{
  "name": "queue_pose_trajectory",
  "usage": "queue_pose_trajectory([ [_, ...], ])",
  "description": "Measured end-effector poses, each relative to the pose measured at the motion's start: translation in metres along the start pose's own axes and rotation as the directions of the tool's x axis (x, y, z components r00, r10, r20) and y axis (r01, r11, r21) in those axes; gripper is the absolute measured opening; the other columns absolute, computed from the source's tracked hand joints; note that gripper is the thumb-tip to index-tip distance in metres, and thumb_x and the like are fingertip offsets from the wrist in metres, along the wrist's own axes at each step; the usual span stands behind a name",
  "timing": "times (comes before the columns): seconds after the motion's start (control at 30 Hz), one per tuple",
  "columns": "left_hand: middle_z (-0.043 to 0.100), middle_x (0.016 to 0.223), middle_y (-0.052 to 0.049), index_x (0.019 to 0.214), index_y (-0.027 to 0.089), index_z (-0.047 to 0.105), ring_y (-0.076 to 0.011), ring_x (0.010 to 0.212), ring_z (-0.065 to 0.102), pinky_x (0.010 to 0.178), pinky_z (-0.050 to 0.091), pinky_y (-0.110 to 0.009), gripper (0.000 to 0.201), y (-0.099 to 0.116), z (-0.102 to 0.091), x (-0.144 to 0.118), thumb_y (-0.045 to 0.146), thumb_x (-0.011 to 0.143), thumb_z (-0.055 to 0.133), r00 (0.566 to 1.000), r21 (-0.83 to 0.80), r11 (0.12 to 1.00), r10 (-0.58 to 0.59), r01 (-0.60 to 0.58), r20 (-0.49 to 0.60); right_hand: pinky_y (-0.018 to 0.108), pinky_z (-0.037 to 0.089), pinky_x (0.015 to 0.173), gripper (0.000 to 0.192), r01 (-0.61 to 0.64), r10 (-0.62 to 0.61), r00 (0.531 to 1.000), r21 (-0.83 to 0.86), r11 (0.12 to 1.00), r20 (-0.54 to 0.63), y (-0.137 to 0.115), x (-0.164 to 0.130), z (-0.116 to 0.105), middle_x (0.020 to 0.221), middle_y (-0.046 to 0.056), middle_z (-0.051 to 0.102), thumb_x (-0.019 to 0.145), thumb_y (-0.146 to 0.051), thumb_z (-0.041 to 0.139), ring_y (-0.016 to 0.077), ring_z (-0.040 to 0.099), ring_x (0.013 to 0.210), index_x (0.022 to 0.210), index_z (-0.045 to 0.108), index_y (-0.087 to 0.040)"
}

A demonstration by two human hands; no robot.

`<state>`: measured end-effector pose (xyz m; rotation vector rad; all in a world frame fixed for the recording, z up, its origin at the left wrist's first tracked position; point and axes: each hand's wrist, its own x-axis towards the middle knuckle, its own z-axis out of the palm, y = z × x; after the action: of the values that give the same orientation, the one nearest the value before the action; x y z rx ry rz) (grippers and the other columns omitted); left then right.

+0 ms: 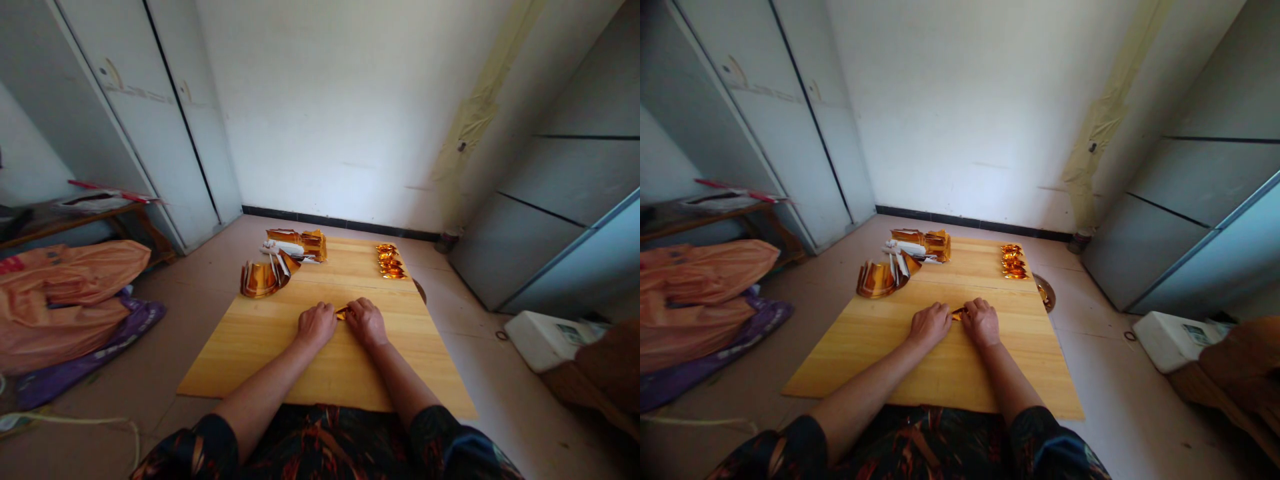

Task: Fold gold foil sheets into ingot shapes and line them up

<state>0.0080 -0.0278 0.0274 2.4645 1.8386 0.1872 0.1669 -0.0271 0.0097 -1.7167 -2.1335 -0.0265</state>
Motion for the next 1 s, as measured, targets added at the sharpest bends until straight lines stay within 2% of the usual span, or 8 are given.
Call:
queue_pose_trajectory([
  [0.33, 0.062, 0.096, -0.008, 0.098, 0.019, 0.058, -0.0216, 0.087, 0.063, 0.072, 0.049, -0.033, 0.025, 0.000, 0.001, 0.001, 0.030, 0.090, 0.037, 1.000, -0.005, 1.000, -0.002, 0.002, 0.001, 0.023, 0.032, 0.069, 0.010, -0.052, 0.054, 0.998, -0.058, 0.997, 0.038, -0.001, 0.001, 0.002, 0.088, 0.004, 0.063, 0.085, -0.022, 0.052, 0.0146, 0.056, 0.083, 0.085, 0.062, -0.020],
  [0.6, 0.062, 0.098, -0.008, 0.101, 0.021, 0.059, -0.0202, 0.088, 0.062, 0.074, 0.048, -0.031, 0.025, -0.001, -0.002, -0.001, 0.032, 0.089, 0.040, 0.999, -0.033, 0.999, -0.034, 0.034, 0.018, 0.023, 0.038, 0.072, 0.018, -0.043, 0.044, 0.999, 0.081, 0.996, -0.006, 0.006, -0.004, -0.002, 0.091, 0.004, 0.065, 0.083, -0.022, 0.054, 0.0152, 0.059, 0.084, 0.099, 0.062, -0.020],
  [1.0, 0.061, 0.101, -0.007, 0.111, 0.024, 0.052, -0.0216, 0.089, 0.061, 0.076, 0.046, -0.033, 0.028, 0.000, -0.002, -0.003, 0.037, 0.087, 0.045, 0.998, -0.053, 0.997, -0.049, 0.051, 0.034, 0.024, 0.042, 0.075, 0.019, -0.035, 0.041, 0.998, 0.151, 0.988, -0.040, 0.012, -0.004, 0.002, 0.093, 0.006, 0.065, 0.084, -0.019, 0.050, 0.0162, 0.060, 0.083, 0.098, 0.063, -0.020],
])
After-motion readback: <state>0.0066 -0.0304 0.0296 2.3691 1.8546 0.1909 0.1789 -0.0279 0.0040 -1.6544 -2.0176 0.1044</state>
